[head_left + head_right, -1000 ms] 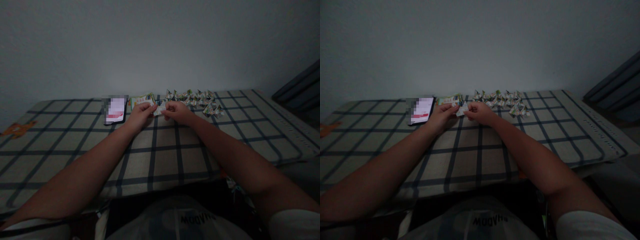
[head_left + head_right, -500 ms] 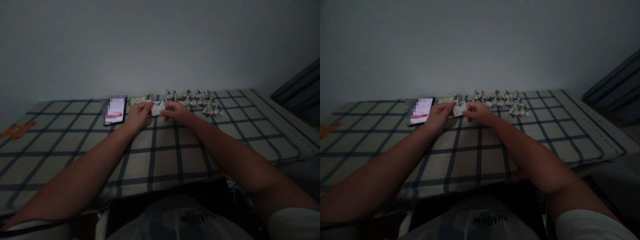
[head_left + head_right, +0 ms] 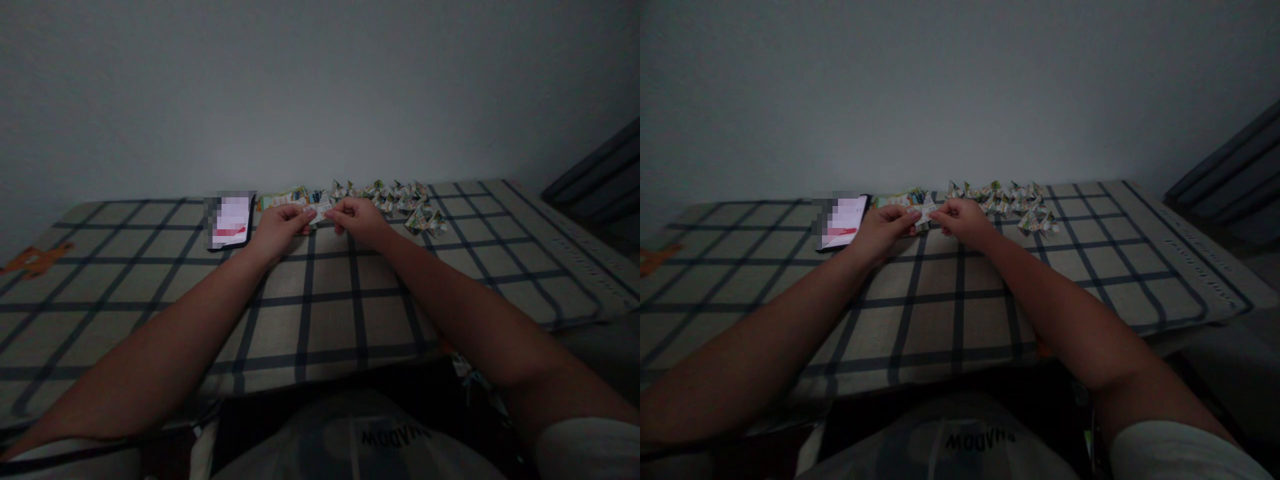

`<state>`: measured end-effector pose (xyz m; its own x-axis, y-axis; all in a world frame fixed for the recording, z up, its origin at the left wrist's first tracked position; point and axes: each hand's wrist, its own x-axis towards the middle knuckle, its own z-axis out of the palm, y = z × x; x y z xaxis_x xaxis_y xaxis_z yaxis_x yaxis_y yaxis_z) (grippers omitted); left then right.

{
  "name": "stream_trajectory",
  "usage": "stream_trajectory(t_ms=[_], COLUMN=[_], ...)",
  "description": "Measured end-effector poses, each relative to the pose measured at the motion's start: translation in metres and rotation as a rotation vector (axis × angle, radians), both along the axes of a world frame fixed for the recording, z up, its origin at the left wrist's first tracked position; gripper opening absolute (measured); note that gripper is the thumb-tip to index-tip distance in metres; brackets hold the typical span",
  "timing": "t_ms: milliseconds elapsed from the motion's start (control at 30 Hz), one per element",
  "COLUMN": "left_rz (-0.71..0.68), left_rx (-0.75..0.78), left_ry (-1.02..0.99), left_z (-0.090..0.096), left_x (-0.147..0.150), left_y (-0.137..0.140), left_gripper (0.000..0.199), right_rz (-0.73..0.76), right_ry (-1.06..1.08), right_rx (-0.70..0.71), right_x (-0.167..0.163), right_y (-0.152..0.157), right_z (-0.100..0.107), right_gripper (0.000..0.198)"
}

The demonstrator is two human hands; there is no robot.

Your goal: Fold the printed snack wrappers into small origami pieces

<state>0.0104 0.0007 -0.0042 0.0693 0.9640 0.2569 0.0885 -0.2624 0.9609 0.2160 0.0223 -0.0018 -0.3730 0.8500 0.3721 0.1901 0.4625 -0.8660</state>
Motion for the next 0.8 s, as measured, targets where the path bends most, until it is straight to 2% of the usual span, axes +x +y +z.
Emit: stream_trajectory(t_ms=[100,200,300,367,467,533,600,700,800], left_rz=[-0.036,-0.051,-0.076,-0.073,-0.045,-0.050,-0.060,-0.071,-0.084], left_rx=[-0.055,-0.020,-0.010,-0.070,-0.214,-0.309,-0.379,-0.382,-0.350], left_ry=[-0.066,-0.046,-0.060,-0.125,-0.254,-0.303,-0.346,-0.381,-0.359], left_z=[-0.004,-0.007,-0.007,-0.005,0.001,0.005,0.009,0.010,0.008], left_x=[0.000,-0.001,-0.001,0.001,0.005,0.006,0.005,0.004,0.004], left_y=[0.002,0.003,0.002,0.001,-0.001,-0.002,-0.002,-0.002,-0.001], left_gripper=[0.036,0.029,0.020,0.020,0.041,0.039,0.029,0.024,0.037], right_rz=[0.003,0.045,0.120,0.145,0.115,0.079,0.049,0.022,0.019], right_ry=[0.045,0.134,0.159,0.142,0.094,0.056,0.011,-0.064,-0.120], right_rx=[-0.038,-0.128,-0.112,-0.068,0.027,0.132,0.262,0.425,0.494], right_x=[-0.001,-0.002,-0.001,0.000,0.002,0.004,0.006,0.008,0.008], right_y=[0.003,0.009,0.013,0.014,0.014,0.014,0.015,0.016,0.018], right_z=[-0.005,-0.011,-0.015,-0.016,-0.015,-0.014,-0.014,-0.014,-0.015], right_gripper=[0.034,0.040,0.042,0.037,0.029,0.024,0.022,0.020,0.022])
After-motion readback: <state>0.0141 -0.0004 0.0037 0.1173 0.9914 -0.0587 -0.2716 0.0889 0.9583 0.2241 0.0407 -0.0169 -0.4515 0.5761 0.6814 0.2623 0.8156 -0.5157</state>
